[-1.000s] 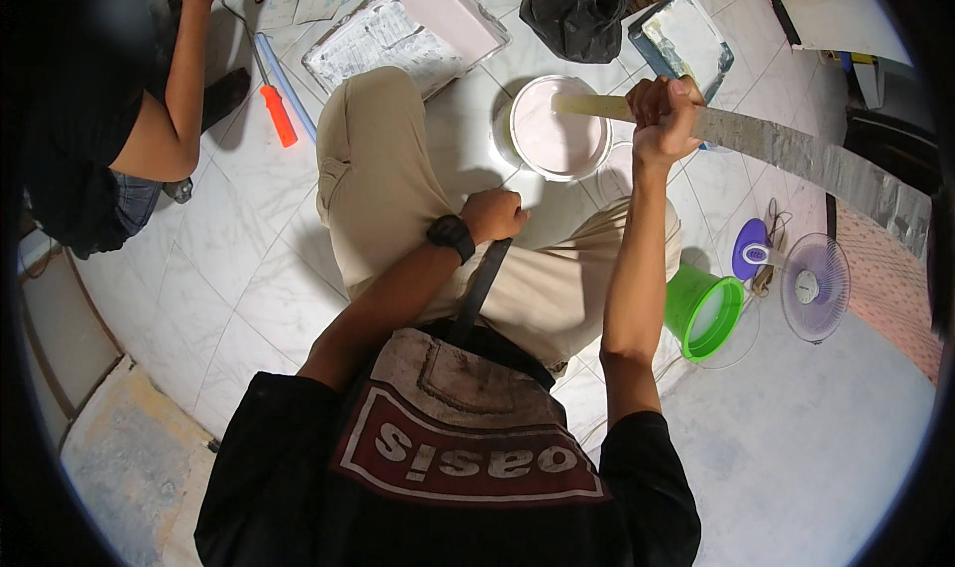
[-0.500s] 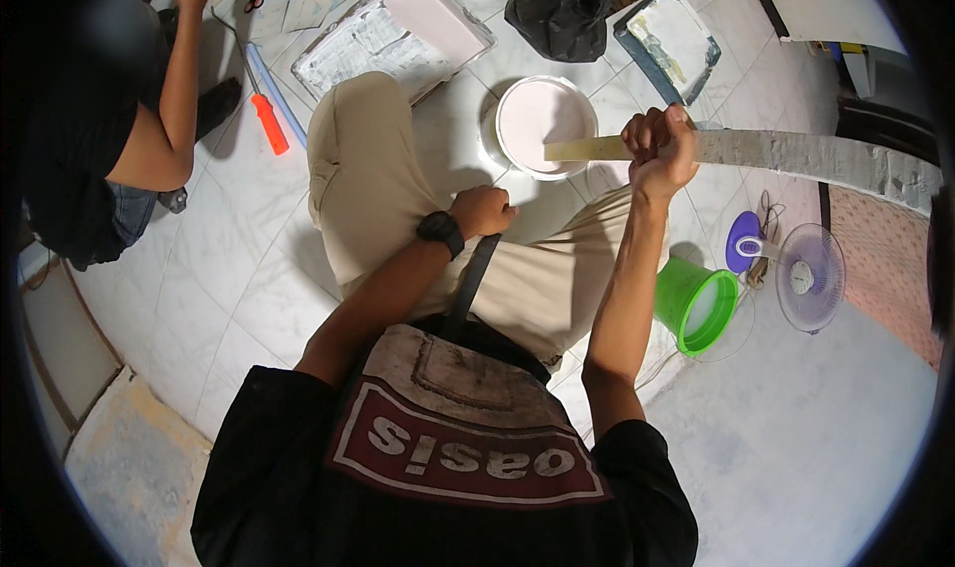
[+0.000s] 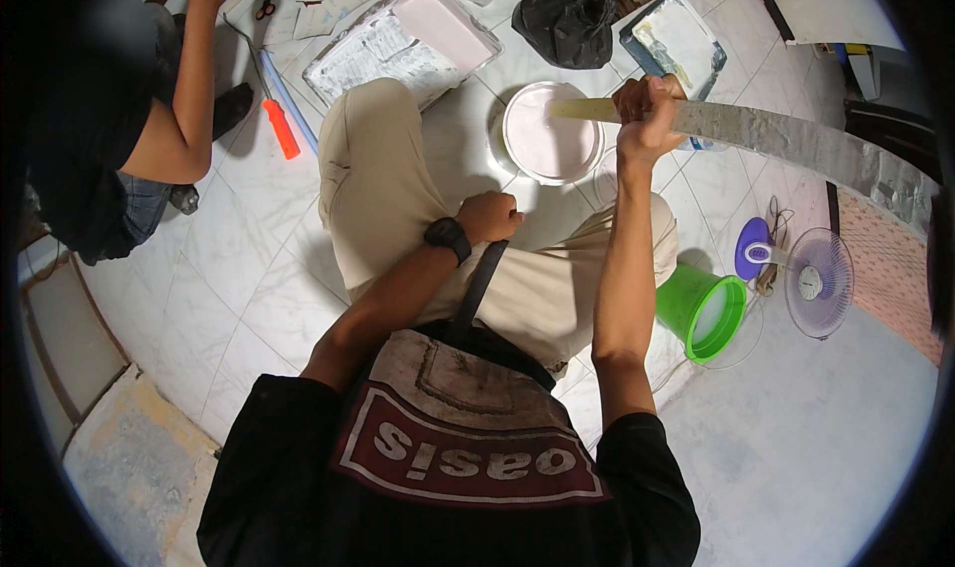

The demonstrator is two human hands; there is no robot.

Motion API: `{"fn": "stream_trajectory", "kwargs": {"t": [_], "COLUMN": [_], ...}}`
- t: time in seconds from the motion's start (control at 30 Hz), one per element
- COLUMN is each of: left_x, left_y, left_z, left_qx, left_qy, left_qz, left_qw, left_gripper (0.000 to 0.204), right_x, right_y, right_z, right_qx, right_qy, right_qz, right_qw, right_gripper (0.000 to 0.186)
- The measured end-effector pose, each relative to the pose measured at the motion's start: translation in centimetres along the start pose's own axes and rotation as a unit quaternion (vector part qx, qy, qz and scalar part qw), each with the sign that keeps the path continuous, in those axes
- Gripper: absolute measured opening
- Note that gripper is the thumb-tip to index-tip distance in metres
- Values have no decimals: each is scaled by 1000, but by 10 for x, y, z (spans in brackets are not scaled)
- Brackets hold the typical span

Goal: The person sits on the floor and stirs a white liquid in a bucket using a long stick. The person repeatedly dips the stick into the bucket and rotates it to mix the contents.

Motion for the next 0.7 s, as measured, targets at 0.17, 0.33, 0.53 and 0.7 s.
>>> {"fn": "stream_trajectory", "kwargs": {"t": [0.17, 0.33, 0.53, 0.7], "left_x": [-7, -4, 15, 26], "left_y": [54, 129, 197, 241], "left_z": [52, 131, 225, 252], "left_qx": [-132, -176, -214, -335], "left_qy": [-15, -273, -449, -320], "left_qz": [161, 387, 405, 441], "left_qw": [978, 863, 767, 769], "left_gripper": [24, 47, 67, 34], "right_x": [-4, -34, -47, -16], "right_y": [26, 37, -15, -55], "right_z": [-11, -19, 16, -10], "right_qx": [-15, -57, 2, -160], "right_qy": [-49, -93, -57, 88], "right_qz": [9, 44, -34, -50], "right_qw": [999, 993, 998, 982], "right_gripper": [34, 27, 28, 45]}}
Point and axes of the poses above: each hand's wrist, its own x-axis towards the middle knuckle, its own y-axis out of the back of the hand, z = x × y, the point moved 1 cm from there along x, towards the middle knuckle, and after that the axes turned 14 degrees about -y, right-handed, at the moved point
